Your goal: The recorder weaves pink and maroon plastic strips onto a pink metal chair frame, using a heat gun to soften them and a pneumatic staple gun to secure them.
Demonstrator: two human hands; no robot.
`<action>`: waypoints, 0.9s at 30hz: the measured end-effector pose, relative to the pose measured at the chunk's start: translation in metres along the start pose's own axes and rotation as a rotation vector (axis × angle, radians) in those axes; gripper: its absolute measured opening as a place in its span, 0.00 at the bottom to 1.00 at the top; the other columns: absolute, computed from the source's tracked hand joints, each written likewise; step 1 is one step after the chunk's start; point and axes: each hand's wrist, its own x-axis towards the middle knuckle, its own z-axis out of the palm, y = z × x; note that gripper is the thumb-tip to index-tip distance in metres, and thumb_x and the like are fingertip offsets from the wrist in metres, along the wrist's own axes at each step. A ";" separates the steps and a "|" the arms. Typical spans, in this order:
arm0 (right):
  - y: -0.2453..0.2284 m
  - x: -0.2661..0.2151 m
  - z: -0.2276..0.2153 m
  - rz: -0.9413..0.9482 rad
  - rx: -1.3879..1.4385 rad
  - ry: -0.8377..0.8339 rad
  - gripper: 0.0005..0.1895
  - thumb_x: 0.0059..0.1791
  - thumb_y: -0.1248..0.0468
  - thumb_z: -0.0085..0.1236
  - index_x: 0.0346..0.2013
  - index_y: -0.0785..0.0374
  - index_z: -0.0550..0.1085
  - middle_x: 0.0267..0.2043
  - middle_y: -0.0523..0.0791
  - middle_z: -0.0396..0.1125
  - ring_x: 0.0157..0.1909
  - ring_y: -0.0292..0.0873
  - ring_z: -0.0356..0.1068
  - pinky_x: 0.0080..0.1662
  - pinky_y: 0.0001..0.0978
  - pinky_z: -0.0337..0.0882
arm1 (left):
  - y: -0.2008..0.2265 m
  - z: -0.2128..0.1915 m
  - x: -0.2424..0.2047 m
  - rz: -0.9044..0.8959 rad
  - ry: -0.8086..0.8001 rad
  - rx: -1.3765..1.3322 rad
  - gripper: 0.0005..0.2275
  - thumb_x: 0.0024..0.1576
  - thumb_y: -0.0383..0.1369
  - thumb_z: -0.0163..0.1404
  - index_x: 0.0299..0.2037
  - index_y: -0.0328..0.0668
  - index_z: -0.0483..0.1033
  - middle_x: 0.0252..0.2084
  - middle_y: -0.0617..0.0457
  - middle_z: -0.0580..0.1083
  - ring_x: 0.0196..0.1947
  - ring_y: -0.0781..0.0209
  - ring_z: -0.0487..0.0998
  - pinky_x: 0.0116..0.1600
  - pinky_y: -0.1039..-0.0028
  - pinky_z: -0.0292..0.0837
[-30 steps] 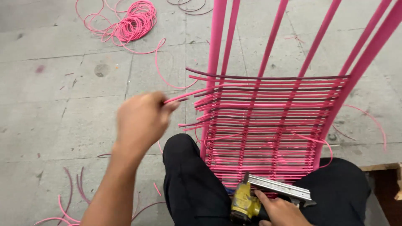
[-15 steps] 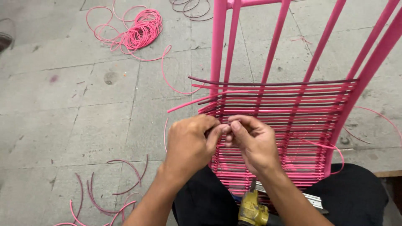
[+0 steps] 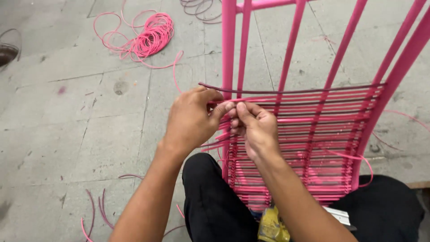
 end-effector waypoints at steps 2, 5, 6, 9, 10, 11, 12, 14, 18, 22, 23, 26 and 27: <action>0.001 -0.005 0.001 -0.002 0.016 0.025 0.08 0.53 0.63 0.58 0.38 0.66 0.78 0.33 0.44 0.74 0.27 0.34 0.69 0.31 0.28 0.74 | 0.006 0.003 -0.004 0.029 -0.024 0.016 0.12 0.53 0.40 0.59 0.37 0.39 0.83 0.34 0.46 0.79 0.31 0.46 0.81 0.36 0.57 0.74; -0.004 -0.005 0.007 0.023 0.015 0.093 0.07 0.53 0.63 0.59 0.38 0.64 0.78 0.33 0.42 0.76 0.26 0.31 0.67 0.29 0.23 0.69 | 0.006 0.010 -0.002 0.101 -0.004 0.139 0.07 0.56 0.35 0.57 0.34 0.41 0.84 0.32 0.46 0.79 0.31 0.43 0.80 0.35 0.53 0.73; -0.003 -0.004 0.007 0.010 0.020 0.085 0.07 0.53 0.63 0.59 0.38 0.64 0.78 0.33 0.42 0.75 0.26 0.31 0.67 0.29 0.23 0.68 | 0.006 0.012 -0.002 0.099 -0.013 0.138 0.06 0.56 0.34 0.56 0.34 0.41 0.84 0.31 0.46 0.78 0.30 0.42 0.80 0.35 0.53 0.73; -0.012 -0.006 0.007 0.023 0.001 0.078 0.08 0.54 0.62 0.59 0.39 0.65 0.79 0.32 0.42 0.75 0.26 0.31 0.66 0.29 0.23 0.66 | 0.005 0.021 -0.004 0.070 0.009 0.136 0.06 0.57 0.33 0.56 0.33 0.40 0.83 0.30 0.45 0.78 0.30 0.42 0.80 0.36 0.54 0.74; -0.016 -0.009 0.008 0.049 -0.028 0.076 0.08 0.54 0.62 0.58 0.39 0.65 0.79 0.32 0.41 0.74 0.26 0.31 0.66 0.29 0.24 0.66 | 0.004 0.024 -0.006 0.041 0.046 0.135 0.07 0.58 0.33 0.55 0.33 0.39 0.82 0.30 0.44 0.78 0.31 0.43 0.80 0.37 0.55 0.75; -0.017 -0.011 0.004 0.052 -0.028 0.078 0.08 0.54 0.62 0.58 0.39 0.65 0.79 0.32 0.41 0.74 0.26 0.31 0.66 0.29 0.24 0.66 | 0.005 0.026 -0.005 0.040 0.044 0.134 0.07 0.58 0.33 0.55 0.33 0.39 0.82 0.30 0.44 0.78 0.31 0.43 0.80 0.37 0.55 0.75; -0.017 -0.013 0.000 0.058 -0.066 0.091 0.08 0.54 0.62 0.57 0.40 0.64 0.78 0.32 0.41 0.74 0.25 0.32 0.65 0.29 0.24 0.66 | 0.006 0.027 -0.005 0.036 0.059 0.188 0.08 0.58 0.35 0.56 0.32 0.39 0.82 0.30 0.43 0.77 0.29 0.42 0.80 0.35 0.53 0.74; -0.016 -0.019 -0.014 0.067 -0.110 0.101 0.07 0.53 0.63 0.57 0.41 0.63 0.78 0.31 0.41 0.73 0.25 0.32 0.65 0.30 0.25 0.67 | 0.005 0.031 -0.005 0.027 0.078 0.241 0.09 0.58 0.36 0.57 0.31 0.38 0.82 0.29 0.41 0.77 0.28 0.40 0.79 0.34 0.52 0.73; -0.013 -0.043 -0.052 0.093 -0.243 0.027 0.09 0.54 0.63 0.56 0.44 0.65 0.78 0.30 0.41 0.71 0.27 0.33 0.65 0.31 0.25 0.66 | 0.001 0.035 -0.004 0.043 0.064 0.300 0.11 0.57 0.37 0.58 0.30 0.36 0.81 0.28 0.40 0.77 0.28 0.39 0.79 0.33 0.52 0.74; -0.029 -0.088 -0.087 0.196 -0.487 -0.101 0.13 0.52 0.62 0.55 0.45 0.68 0.78 0.28 0.43 0.72 0.27 0.35 0.68 0.31 0.28 0.70 | -0.004 0.038 -0.004 0.099 0.071 0.298 0.10 0.56 0.36 0.59 0.29 0.37 0.81 0.27 0.40 0.77 0.27 0.39 0.79 0.33 0.52 0.74; -0.032 -0.101 -0.097 0.200 -0.489 -0.103 0.13 0.52 0.62 0.55 0.45 0.68 0.78 0.28 0.43 0.72 0.27 0.35 0.68 0.31 0.28 0.70 | -0.005 0.038 -0.003 0.095 0.070 0.298 0.10 0.56 0.36 0.59 0.29 0.37 0.81 0.27 0.40 0.77 0.27 0.39 0.79 0.33 0.52 0.74; -0.036 -0.140 -0.120 0.322 -0.863 -0.151 0.17 0.50 0.59 0.57 0.48 0.66 0.80 0.28 0.42 0.74 0.28 0.37 0.70 0.33 0.30 0.73 | -0.005 0.037 -0.003 0.104 0.063 0.267 0.09 0.54 0.36 0.59 0.27 0.39 0.82 0.25 0.40 0.77 0.28 0.39 0.79 0.35 0.51 0.74; -0.033 -0.154 -0.124 0.336 -1.036 -0.215 0.19 0.48 0.58 0.58 0.52 0.62 0.79 0.29 0.43 0.74 0.30 0.39 0.73 0.35 0.32 0.75 | -0.004 0.037 -0.001 0.096 0.054 0.282 0.09 0.54 0.36 0.60 0.27 0.39 0.82 0.25 0.40 0.76 0.27 0.39 0.79 0.34 0.51 0.74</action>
